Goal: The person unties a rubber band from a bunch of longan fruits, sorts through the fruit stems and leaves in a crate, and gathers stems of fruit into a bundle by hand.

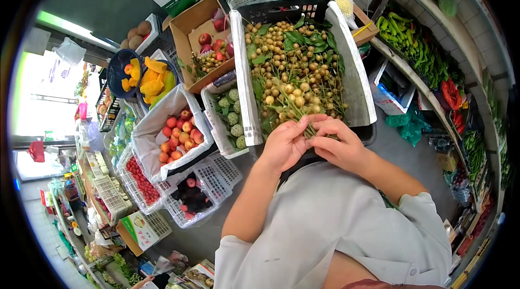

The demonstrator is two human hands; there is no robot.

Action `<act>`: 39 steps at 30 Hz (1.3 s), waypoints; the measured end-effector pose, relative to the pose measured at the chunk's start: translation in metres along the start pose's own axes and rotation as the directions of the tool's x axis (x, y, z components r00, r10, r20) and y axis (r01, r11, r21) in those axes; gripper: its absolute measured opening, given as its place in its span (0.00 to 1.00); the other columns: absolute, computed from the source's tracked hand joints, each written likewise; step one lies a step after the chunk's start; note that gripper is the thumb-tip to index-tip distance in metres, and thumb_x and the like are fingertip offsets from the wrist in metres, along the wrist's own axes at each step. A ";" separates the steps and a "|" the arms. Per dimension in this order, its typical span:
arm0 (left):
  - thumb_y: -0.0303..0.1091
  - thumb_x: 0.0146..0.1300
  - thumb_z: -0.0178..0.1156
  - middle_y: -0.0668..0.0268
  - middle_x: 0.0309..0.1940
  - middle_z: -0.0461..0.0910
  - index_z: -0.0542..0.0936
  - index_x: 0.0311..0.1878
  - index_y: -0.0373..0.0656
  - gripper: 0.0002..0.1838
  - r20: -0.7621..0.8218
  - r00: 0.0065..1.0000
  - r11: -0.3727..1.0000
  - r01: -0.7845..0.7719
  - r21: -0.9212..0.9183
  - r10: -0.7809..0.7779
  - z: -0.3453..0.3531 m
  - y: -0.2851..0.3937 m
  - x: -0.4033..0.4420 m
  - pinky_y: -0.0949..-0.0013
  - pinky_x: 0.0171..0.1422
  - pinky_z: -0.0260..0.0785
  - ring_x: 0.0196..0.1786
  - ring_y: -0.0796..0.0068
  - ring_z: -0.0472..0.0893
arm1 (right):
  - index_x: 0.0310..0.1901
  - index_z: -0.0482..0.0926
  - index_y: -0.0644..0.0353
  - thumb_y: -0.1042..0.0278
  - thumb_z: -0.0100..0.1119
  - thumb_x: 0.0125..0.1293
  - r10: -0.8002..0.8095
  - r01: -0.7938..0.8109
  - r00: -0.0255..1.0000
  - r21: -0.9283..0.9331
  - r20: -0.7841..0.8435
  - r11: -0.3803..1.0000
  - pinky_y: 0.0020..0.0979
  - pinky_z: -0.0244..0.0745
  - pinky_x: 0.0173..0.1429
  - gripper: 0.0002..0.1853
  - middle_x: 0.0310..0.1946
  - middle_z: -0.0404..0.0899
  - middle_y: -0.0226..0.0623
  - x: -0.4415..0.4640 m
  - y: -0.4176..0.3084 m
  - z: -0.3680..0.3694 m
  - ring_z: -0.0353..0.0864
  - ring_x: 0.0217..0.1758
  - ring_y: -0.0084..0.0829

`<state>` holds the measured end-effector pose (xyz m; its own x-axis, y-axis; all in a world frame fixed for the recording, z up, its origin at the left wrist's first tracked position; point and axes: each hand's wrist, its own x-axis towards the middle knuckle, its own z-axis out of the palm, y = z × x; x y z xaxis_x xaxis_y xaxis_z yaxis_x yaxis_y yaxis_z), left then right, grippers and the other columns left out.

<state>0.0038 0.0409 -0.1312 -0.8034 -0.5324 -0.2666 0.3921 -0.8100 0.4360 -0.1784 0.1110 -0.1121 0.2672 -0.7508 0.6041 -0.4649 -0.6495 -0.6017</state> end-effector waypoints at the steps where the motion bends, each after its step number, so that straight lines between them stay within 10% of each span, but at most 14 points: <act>1: 0.38 0.83 0.49 0.52 0.63 0.78 0.73 0.65 0.25 0.22 0.020 1.000 1.000 0.011 -0.012 -0.011 -0.002 -0.001 -0.001 0.58 0.69 0.74 0.64 0.62 0.79 | 0.48 0.82 0.61 0.87 0.69 0.57 0.003 -0.003 1.000 0.002 -0.010 1.000 0.42 0.80 0.60 0.17 0.45 0.74 0.36 -0.003 0.002 -0.001 0.80 0.52 0.39; 10: 0.37 0.80 0.55 0.53 0.61 0.78 0.73 0.63 0.28 0.20 -0.089 0.990 0.988 -0.101 0.116 0.112 -0.001 -0.014 0.004 0.54 0.69 0.71 0.64 0.61 0.79 | 0.43 0.81 0.60 0.85 0.72 0.56 0.159 -0.124 0.960 0.161 -0.232 0.979 0.37 0.82 0.54 0.15 0.45 0.77 0.40 -0.010 0.008 0.008 0.83 0.47 0.40; 14: 0.39 0.84 0.49 0.73 0.32 0.64 0.70 0.47 0.43 0.10 -0.246 0.953 0.984 -0.168 0.058 0.177 0.015 -0.011 0.008 0.68 0.46 0.69 0.35 0.78 0.66 | 0.42 0.82 0.61 0.81 0.72 0.58 0.164 -0.180 0.931 -0.020 -0.326 0.983 0.33 0.79 0.44 0.12 0.38 0.82 0.39 -0.004 0.011 -0.006 0.83 0.40 0.39; 22: 0.48 0.82 0.50 0.73 0.25 0.57 0.66 0.37 0.45 0.19 -0.160 0.981 0.948 -0.057 0.314 0.112 0.021 -0.009 0.000 0.73 0.25 0.46 0.23 0.81 0.54 | 0.48 0.83 0.62 0.74 0.67 0.69 0.362 -0.376 0.882 0.012 -0.301 0.926 0.32 0.75 0.40 0.08 0.34 0.79 0.37 0.048 0.042 -0.047 0.80 0.35 0.32; 26: 0.48 0.84 0.47 0.74 0.26 0.59 0.66 0.39 0.45 0.19 0.015 1.000 0.956 -0.029 0.292 0.026 0.012 -0.010 -0.005 0.76 0.26 0.48 0.24 0.83 0.56 | 0.51 0.84 0.59 0.71 0.64 0.71 0.371 -0.368 0.915 0.051 -0.155 0.928 0.31 0.73 0.40 0.09 0.36 0.77 0.34 0.058 0.056 -0.052 0.79 0.35 0.31; 35: 0.50 0.83 0.50 0.76 0.24 0.59 0.67 0.38 0.46 0.19 -0.112 0.986 0.915 0.158 0.370 -0.125 0.023 -0.006 -0.003 0.77 0.23 0.45 0.21 0.85 0.54 | 0.54 0.84 0.59 0.75 0.54 0.74 0.393 -0.494 0.846 0.251 0.360 0.833 0.31 0.71 0.55 0.13 0.43 0.75 0.36 0.065 0.065 -0.089 0.77 0.50 0.32; 39: 0.51 0.82 0.51 0.76 0.24 0.60 0.67 0.38 0.47 0.19 -0.184 0.971 0.899 0.216 0.381 -0.155 0.027 -0.005 0.002 0.77 0.23 0.45 0.21 0.86 0.55 | 0.51 0.85 0.61 0.74 0.53 0.72 0.329 -0.437 0.897 0.487 0.294 0.756 0.31 0.70 0.57 0.12 0.45 0.75 0.33 0.062 0.068 -0.097 0.74 0.49 0.27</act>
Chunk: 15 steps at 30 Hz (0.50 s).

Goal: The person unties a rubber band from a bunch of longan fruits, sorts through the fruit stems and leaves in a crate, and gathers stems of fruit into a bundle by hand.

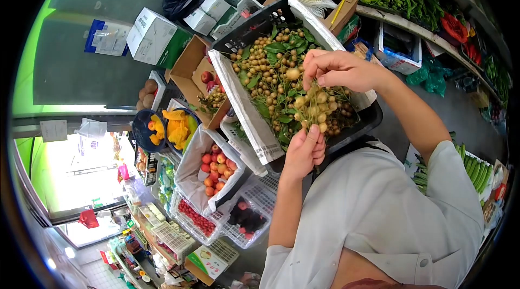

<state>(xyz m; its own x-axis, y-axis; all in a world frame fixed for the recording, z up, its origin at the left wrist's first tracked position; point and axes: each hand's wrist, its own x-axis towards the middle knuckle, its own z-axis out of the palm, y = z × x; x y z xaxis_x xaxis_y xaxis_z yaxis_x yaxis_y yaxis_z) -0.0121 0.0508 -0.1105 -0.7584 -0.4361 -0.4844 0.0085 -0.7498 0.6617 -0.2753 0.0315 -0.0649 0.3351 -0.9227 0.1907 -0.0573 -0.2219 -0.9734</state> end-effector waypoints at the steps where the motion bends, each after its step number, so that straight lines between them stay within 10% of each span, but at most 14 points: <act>1: 0.51 0.82 0.50 0.76 0.24 0.60 0.67 0.38 0.47 0.19 -0.024 1.000 1.000 0.009 -0.005 -0.009 0.001 0.000 0.001 0.77 0.23 0.45 0.21 0.86 0.55 | 0.48 0.85 0.62 0.71 0.57 0.74 0.005 -0.004 0.999 0.028 -0.044 1.000 0.28 0.70 0.54 0.09 0.45 0.76 0.31 -0.004 -0.010 0.002 0.74 0.48 0.23; 6: 0.53 0.81 0.51 0.78 0.22 0.54 0.66 0.37 0.48 0.21 -0.084 0.996 1.000 -0.016 -0.010 0.015 0.006 0.002 0.002 0.76 0.23 0.42 0.21 0.85 0.51 | 0.43 0.84 0.63 0.66 0.66 0.73 -0.108 0.062 0.964 -0.190 -0.244 0.980 0.23 0.71 0.44 0.08 0.43 0.77 0.29 -0.019 0.012 0.009 0.76 0.42 0.19; 10: 0.52 0.82 0.51 0.77 0.23 0.57 0.67 0.37 0.47 0.20 -0.079 0.996 0.999 -0.034 -0.033 0.031 -0.004 -0.004 0.003 0.77 0.22 0.43 0.21 0.85 0.53 | 0.40 0.84 0.63 0.65 0.69 0.70 0.178 -0.139 0.892 0.124 -0.415 0.983 0.24 0.71 0.40 0.09 0.34 0.79 0.29 -0.030 0.004 0.012 0.76 0.34 0.20; 12: 0.51 0.82 0.51 0.76 0.24 0.60 0.68 0.38 0.46 0.19 -0.044 0.999 0.999 -0.030 -0.038 0.029 -0.006 -0.005 0.004 0.77 0.22 0.45 0.21 0.85 0.55 | 0.39 0.83 0.63 0.60 0.72 0.68 0.385 -0.535 0.814 -0.305 -0.434 0.788 0.26 0.71 0.38 0.14 0.32 0.80 0.32 -0.032 -0.004 0.010 0.76 0.31 0.21; 15: 0.51 0.81 0.52 0.77 0.23 0.59 0.68 0.38 0.46 0.20 -0.088 0.996 1.000 -0.013 -0.020 0.011 -0.001 -0.005 0.005 0.77 0.22 0.45 0.21 0.85 0.55 | 0.43 0.83 0.59 0.57 0.74 0.63 0.145 -0.442 0.850 -0.537 -0.506 0.718 0.32 0.75 0.36 0.16 0.36 0.80 0.35 -0.032 -0.011 0.019 0.81 0.34 0.31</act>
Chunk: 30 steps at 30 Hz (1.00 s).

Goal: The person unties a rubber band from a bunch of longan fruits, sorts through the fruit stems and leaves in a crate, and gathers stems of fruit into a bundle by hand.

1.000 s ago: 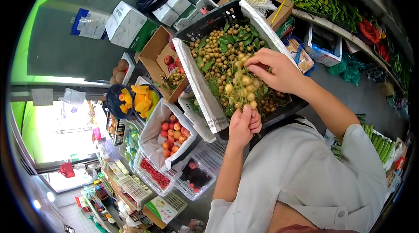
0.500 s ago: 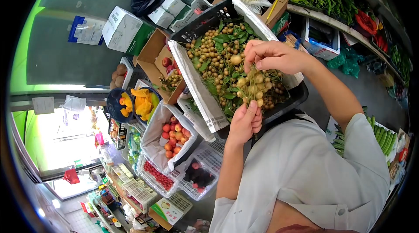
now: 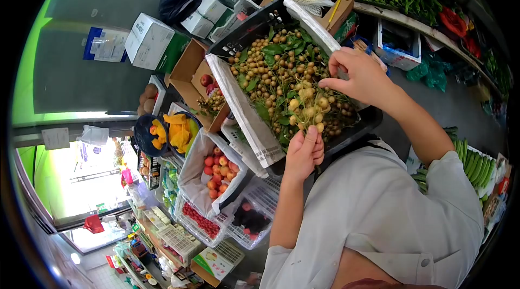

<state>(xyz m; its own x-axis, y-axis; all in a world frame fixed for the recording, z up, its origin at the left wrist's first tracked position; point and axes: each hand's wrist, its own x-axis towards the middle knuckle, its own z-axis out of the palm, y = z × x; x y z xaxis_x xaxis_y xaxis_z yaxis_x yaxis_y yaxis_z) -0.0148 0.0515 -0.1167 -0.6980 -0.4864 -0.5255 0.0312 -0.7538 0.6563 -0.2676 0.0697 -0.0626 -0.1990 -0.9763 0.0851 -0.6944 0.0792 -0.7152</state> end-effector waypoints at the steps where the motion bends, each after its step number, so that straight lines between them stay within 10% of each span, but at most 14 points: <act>1: 0.52 0.81 0.52 0.77 0.23 0.59 0.68 0.37 0.46 0.20 -0.017 1.000 1.000 0.002 0.020 -0.002 0.002 0.001 0.000 0.77 0.23 0.45 0.21 0.85 0.55 | 0.44 0.83 0.57 0.58 0.74 0.62 -0.161 0.152 0.974 -0.067 -0.159 0.986 0.35 0.77 0.37 0.15 0.38 0.80 0.34 -0.003 -0.006 0.001 0.82 0.36 0.35; 6: 0.52 0.81 0.53 0.77 0.23 0.59 0.68 0.37 0.47 0.20 -0.003 1.000 0.994 0.010 0.109 -0.010 0.002 0.001 0.001 0.77 0.23 0.46 0.21 0.85 0.55 | 0.44 0.84 0.55 0.69 0.68 0.59 -0.567 0.562 0.824 -0.151 0.010 0.813 0.35 0.79 0.40 0.10 0.40 0.78 0.32 -0.001 -0.017 0.013 0.83 0.40 0.36; 13: 0.53 0.80 0.54 0.77 0.23 0.57 0.67 0.37 0.48 0.21 -0.085 0.996 0.997 0.005 0.080 0.001 0.006 0.004 0.002 0.76 0.24 0.45 0.21 0.84 0.54 | 0.33 0.79 0.60 0.68 0.62 0.61 -0.498 0.572 0.816 -0.279 0.295 0.771 0.39 0.82 0.44 0.05 0.36 0.78 0.36 -0.008 -0.018 0.009 0.83 0.43 0.39; 19: 0.54 0.80 0.54 0.77 0.23 0.58 0.67 0.37 0.48 0.21 -0.073 0.997 0.995 0.022 0.095 -0.015 0.007 0.003 0.003 0.76 0.24 0.45 0.22 0.85 0.55 | 0.33 0.79 0.60 0.69 0.65 0.60 -0.461 0.465 0.882 -0.022 0.097 0.885 0.40 0.79 0.42 0.06 0.33 0.77 0.39 -0.005 -0.016 0.030 0.82 0.38 0.41; 24: 0.54 0.81 0.52 0.77 0.23 0.58 0.67 0.36 0.48 0.21 -0.067 0.998 0.992 0.016 0.123 -0.008 0.006 0.005 0.000 0.77 0.24 0.45 0.22 0.85 0.54 | 0.40 0.82 0.60 0.77 0.67 0.59 -0.260 0.305 0.784 -0.015 -0.564 0.952 0.30 0.73 0.35 0.07 0.30 0.78 0.35 0.013 -0.009 0.017 0.77 0.30 0.31; 30: 0.46 0.79 0.56 0.77 0.23 0.58 0.68 0.36 0.48 0.16 0.011 0.996 0.928 -0.082 -0.364 0.092 -0.012 0.009 -0.005 0.76 0.23 0.44 0.24 0.84 0.56 | 0.52 0.83 0.61 0.73 0.66 0.67 -0.007 -0.018 0.702 -0.028 -0.712 0.999 0.26 0.73 0.34 0.13 0.42 0.82 0.33 0.018 0.023 -0.020 0.74 0.28 0.23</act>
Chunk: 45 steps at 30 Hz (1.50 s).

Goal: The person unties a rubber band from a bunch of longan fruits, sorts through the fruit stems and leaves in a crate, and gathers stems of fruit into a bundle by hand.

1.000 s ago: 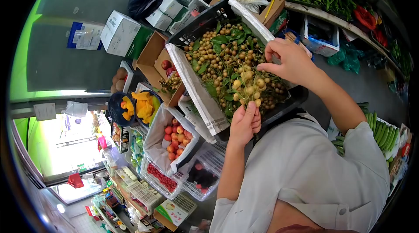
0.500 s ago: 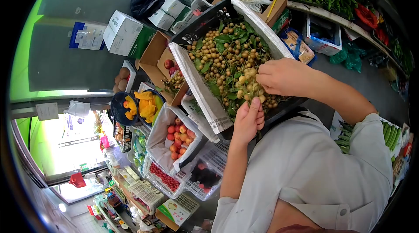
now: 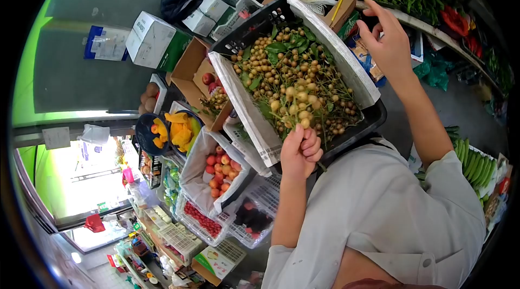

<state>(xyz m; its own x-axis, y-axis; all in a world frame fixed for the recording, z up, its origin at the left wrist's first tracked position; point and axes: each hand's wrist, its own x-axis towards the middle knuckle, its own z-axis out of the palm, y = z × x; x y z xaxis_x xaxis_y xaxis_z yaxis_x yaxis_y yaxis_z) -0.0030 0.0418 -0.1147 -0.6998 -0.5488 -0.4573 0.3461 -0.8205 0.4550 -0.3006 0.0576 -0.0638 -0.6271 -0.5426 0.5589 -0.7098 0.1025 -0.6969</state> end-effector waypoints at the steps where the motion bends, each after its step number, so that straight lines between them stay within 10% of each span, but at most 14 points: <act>1: 0.46 0.79 0.56 0.77 0.23 0.58 0.68 0.36 0.48 0.16 -0.002 1.000 1.000 -0.004 -0.008 0.004 -0.003 0.001 0.000 0.76 0.23 0.44 0.24 0.84 0.56 | 0.52 0.83 0.61 0.73 0.66 0.67 -0.005 0.005 1.000 0.000 0.008 1.000 0.26 0.73 0.34 0.13 0.42 0.82 0.33 -0.003 0.003 -0.001 0.74 0.28 0.23; 9: 0.28 0.69 0.56 0.78 0.19 0.54 0.67 0.33 0.48 0.09 -0.032 0.999 0.992 -0.020 -0.125 0.016 -0.020 0.001 -0.001 0.75 0.19 0.42 0.18 0.86 0.53 | 0.50 0.85 0.60 0.71 0.67 0.70 -0.394 0.292 0.832 0.296 0.390 0.909 0.32 0.79 0.39 0.10 0.43 0.84 0.37 -0.031 0.000 0.042 0.84 0.38 0.35; 16: 0.23 0.62 0.55 0.75 0.16 0.53 0.64 0.30 0.45 0.10 0.274 0.962 0.981 0.040 -0.190 0.014 -0.023 -0.001 -0.009 0.73 0.18 0.39 0.16 0.83 0.50 | 0.46 0.86 0.60 0.65 0.63 0.72 -0.322 0.092 0.801 0.428 0.504 0.899 0.40 0.79 0.52 0.09 0.43 0.84 0.40 -0.050 -0.010 0.095 0.84 0.46 0.42; 21: 0.24 0.63 0.55 0.75 0.17 0.53 0.63 0.30 0.45 0.11 0.204 0.979 0.983 0.008 -0.182 0.030 -0.021 -0.002 -0.009 0.73 0.18 0.39 0.16 0.83 0.50 | 0.48 0.87 0.59 0.63 0.60 0.75 -0.263 -0.267 0.644 0.533 0.719 0.803 0.37 0.75 0.60 0.11 0.41 0.85 0.38 -0.056 -0.001 0.098 0.83 0.52 0.40; 28: 0.25 0.63 0.55 0.76 0.17 0.53 0.65 0.31 0.44 0.09 0.170 0.985 0.987 0.004 -0.158 0.023 -0.014 -0.001 -0.008 0.73 0.18 0.40 0.16 0.83 0.49 | 0.56 0.83 0.58 0.63 0.60 0.75 -0.459 -0.179 0.576 0.653 0.676 0.736 0.39 0.70 0.67 0.14 0.50 0.82 0.37 -0.054 0.006 0.101 0.77 0.61 0.39; 45: 0.30 0.70 0.52 0.77 0.19 0.53 0.66 0.32 0.48 0.09 0.101 0.995 0.979 0.017 -0.201 0.003 -0.019 0.002 0.000 0.74 0.20 0.41 0.18 0.84 0.50 | 0.42 0.89 0.63 0.63 0.68 0.67 -0.330 -0.376 0.557 0.586 0.762 0.718 0.30 0.79 0.50 0.11 0.36 0.89 0.37 -0.046 0.007 0.087 0.86 0.42 0.27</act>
<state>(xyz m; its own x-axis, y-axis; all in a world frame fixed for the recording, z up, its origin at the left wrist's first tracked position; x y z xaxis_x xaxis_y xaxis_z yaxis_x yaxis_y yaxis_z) 0.0096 0.0367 -0.1286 -0.7583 -0.5325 -0.3761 0.4528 -0.8452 0.2838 -0.2488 0.0111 -0.1338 0.1300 -0.9714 0.1987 -0.0854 -0.2106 -0.9738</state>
